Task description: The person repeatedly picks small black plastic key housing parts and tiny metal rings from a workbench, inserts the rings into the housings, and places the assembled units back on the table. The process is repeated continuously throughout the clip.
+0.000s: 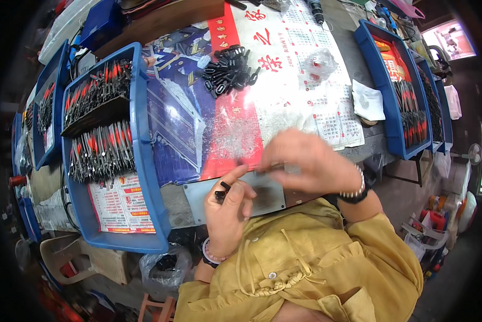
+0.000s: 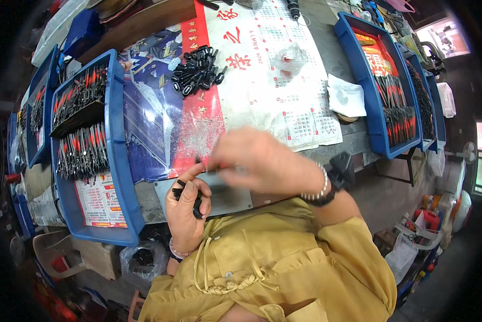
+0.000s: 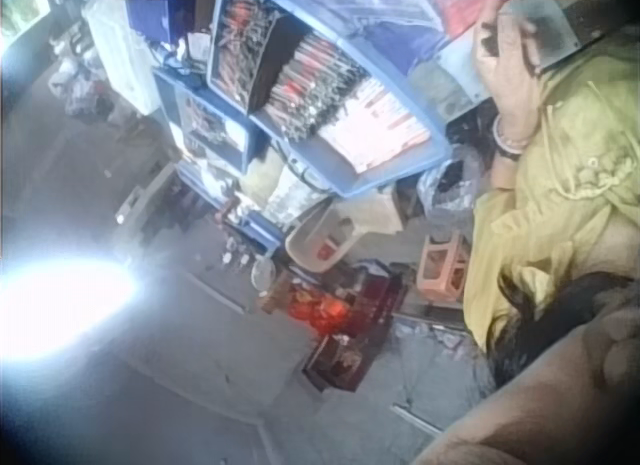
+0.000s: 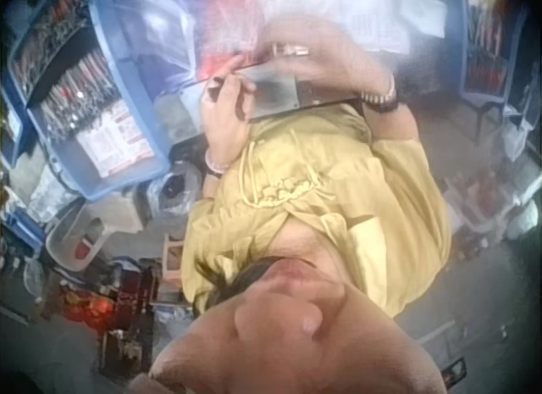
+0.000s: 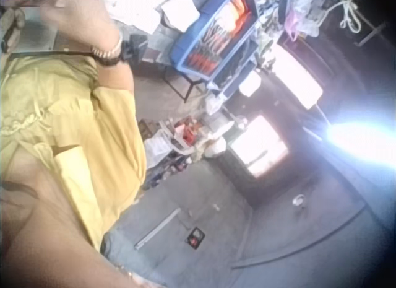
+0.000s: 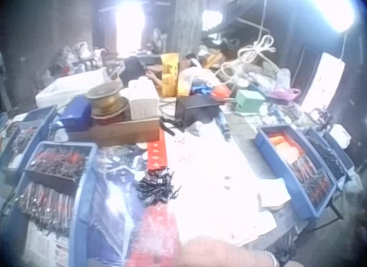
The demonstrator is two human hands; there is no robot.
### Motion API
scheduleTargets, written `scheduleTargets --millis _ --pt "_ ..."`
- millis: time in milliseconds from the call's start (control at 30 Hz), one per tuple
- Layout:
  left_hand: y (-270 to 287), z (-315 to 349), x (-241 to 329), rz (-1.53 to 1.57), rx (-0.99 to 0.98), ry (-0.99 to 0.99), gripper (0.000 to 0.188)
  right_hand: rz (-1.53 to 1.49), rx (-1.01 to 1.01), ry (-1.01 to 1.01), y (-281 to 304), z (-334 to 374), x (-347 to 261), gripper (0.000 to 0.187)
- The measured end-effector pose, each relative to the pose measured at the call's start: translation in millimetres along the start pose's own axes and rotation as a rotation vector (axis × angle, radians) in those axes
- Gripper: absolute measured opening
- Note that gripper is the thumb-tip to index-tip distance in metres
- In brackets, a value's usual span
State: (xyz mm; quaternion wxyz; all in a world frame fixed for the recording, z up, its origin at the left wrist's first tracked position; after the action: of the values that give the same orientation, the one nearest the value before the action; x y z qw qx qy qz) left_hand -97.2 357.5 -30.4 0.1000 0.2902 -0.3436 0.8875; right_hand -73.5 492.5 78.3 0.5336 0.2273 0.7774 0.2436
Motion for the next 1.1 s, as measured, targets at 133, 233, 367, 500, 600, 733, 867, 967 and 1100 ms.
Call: scheduleTargets --millis 133,233,367,500,600,733,867,967,1100 --pt "-21 -2 -5 -0.276 -0.048 0.009 0.016 -0.006 0.033 0.076 -8 20 -26 0.014" --pt "-28 -2 -12 -0.339 -0.061 0.053 0.015 -0.017 0.043 0.079 -3 34 -22 0.014" --pt "-29 -14 -18 -0.321 -0.018 0.03 0.018 -0.132 0.107 -0.003 -1 44 0 0.016" --pt "-27 -30 -29 -0.129 -0.027 0.005 0.022 -0.385 0.245 -0.24 5 58 44 0.021" --pt "-11 -25 -16 0.055 -0.011 -0.09 0.02 -0.284 0.351 -0.41 11 72 63 0.017" --pt "10 -13 8 0.319 -0.043 -0.181 0.02 -0.04 0.129 -0.252 -21 55 36 0.017" --pt "17 -5 13 0.353 -0.058 -0.153 0.013 0.295 0.073 -0.26 -39 45 33 0.026" --pt "16 0 4 0.352 -0.046 -0.073 0.01 0.427 -0.025 -0.233 -49 33 46 0.022" --pt "4 1 -2 0.297 -0.123 -0.006 0.011 0.477 0.044 -0.216 -38 23 59 0.021"
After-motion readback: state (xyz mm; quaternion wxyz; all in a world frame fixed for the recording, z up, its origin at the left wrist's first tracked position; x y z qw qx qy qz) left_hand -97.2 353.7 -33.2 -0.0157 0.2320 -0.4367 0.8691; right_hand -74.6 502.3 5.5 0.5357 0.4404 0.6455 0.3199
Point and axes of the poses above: each hand's wrist, its own z-axis away from the middle knuckle, its own y-axis out of the back of the hand, x = y × z, the point moved 10 cm from there along -z, towards the middle knuckle, and after that the axes turned 9 degrees about y, right-handed, at the moved point
